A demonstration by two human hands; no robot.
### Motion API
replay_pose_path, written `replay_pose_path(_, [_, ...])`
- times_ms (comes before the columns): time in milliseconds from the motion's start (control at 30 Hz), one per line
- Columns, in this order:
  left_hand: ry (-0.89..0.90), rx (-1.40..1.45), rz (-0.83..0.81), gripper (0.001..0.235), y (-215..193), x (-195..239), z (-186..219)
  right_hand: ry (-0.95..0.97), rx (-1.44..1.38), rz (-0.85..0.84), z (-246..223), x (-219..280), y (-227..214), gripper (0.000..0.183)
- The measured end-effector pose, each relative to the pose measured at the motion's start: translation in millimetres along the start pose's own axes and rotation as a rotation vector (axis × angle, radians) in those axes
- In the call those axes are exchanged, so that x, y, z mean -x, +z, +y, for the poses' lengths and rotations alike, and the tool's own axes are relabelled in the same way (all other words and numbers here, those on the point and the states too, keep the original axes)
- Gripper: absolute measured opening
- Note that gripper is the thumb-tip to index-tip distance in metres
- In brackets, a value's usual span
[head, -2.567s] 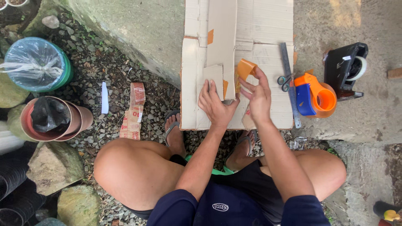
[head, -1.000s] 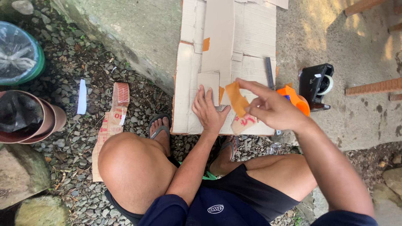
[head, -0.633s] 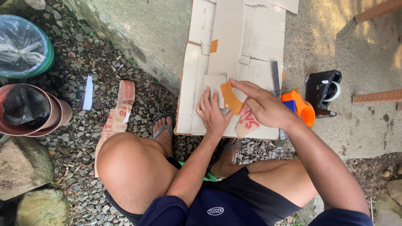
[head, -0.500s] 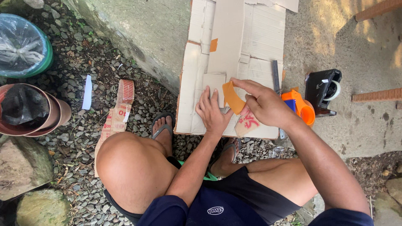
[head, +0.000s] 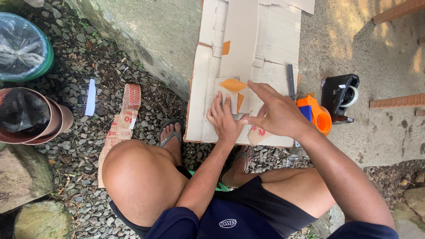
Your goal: The person folds and tapes pieces of cardboard together to form a small box-like structure. They use a tape dispenser to apply adhesive tape and scissors to trim excess tape, then fold flaps to close the box.
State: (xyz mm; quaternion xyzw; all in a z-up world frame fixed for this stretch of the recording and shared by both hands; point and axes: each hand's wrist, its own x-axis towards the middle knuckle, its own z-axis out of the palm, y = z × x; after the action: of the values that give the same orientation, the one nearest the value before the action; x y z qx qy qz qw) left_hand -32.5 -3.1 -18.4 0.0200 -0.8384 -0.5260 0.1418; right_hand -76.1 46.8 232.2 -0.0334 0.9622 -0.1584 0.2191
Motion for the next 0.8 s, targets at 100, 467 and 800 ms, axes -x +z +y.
replay_pose_path(100, [0.001, -0.005, -0.001, 0.093, -2, -3, 2, -0.03, 0.091, 0.039, -5, -3, -1, 0.07])
replay_pose_path(467, [-0.029, 0.08, 0.03, 0.085, 1, 4, -2, 0.027, 0.123, 0.006, -5, -48, 3, 0.035])
replay_pose_path(800, [-0.008, 0.034, 0.066, 0.092, 11, 7, -7, 0.285, 0.225, 0.034, 12, -97, 38, 0.041])
